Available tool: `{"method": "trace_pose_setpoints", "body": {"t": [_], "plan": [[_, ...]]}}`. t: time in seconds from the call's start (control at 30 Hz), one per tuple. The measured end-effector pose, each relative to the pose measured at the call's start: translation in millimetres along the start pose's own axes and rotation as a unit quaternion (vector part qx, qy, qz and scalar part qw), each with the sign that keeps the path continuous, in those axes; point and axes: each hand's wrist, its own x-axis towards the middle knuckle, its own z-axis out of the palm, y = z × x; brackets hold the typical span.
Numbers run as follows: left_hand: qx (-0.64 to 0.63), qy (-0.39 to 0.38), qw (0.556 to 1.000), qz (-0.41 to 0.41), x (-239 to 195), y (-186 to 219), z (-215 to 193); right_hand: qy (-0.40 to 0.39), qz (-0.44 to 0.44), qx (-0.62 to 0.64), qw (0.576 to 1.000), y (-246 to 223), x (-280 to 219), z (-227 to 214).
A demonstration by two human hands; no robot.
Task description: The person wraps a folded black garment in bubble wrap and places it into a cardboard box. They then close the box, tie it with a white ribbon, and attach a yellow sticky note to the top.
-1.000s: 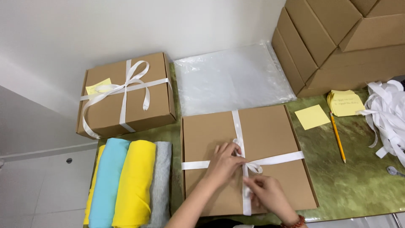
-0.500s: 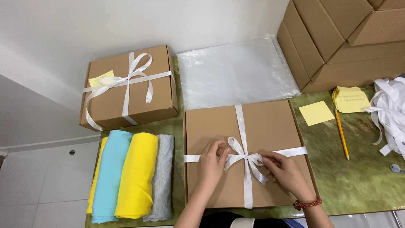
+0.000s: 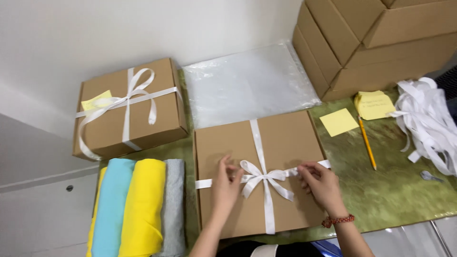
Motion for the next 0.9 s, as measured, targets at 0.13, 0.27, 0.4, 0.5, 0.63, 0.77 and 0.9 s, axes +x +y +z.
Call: {"method": "trace_pose_setpoints", "body": {"t": [0.13, 0.27, 0.4, 0.5, 0.63, 0.77, 0.9], "plan": [[-0.012, 0.048, 0.996, 0.078, 5.7, 10.3, -6.0, 0.200, -0.045, 0.001, 0.979, 24.6, 53.2, -54.0], [-0.043, 0.013, 0.996, 0.082, 5.8, 48.7, -5.8, 0.240, -0.059, 0.044, 0.968, 61.9, 134.4, -99.5], [-0.028, -0.043, 0.995, 0.081, 10.6, 83.1, 4.9, 0.253, -0.006, -0.096, 0.963, 78.9, 189.7, -110.7], [-0.019, -0.061, 0.994, 0.092, 16.9, 96.7, 10.9, 0.219, -0.061, -0.201, 0.953, 93.6, 235.2, -115.0], [-0.026, -0.075, 0.990, 0.118, 29.9, 100.8, 14.4, 0.190, -0.004, -0.241, 0.952, 64.2, 249.6, -114.0], [-0.046, -0.084, 0.992, 0.079, 39.5, 102.6, 16.3, 0.176, 0.109, -0.305, 0.930, 48.5, 259.5, -116.5], [-0.051, -0.099, 0.992, 0.055, 50.3, 95.7, 28.4, 0.173, 0.134, -0.327, 0.919, 37.3, 237.7, -113.8]]}}
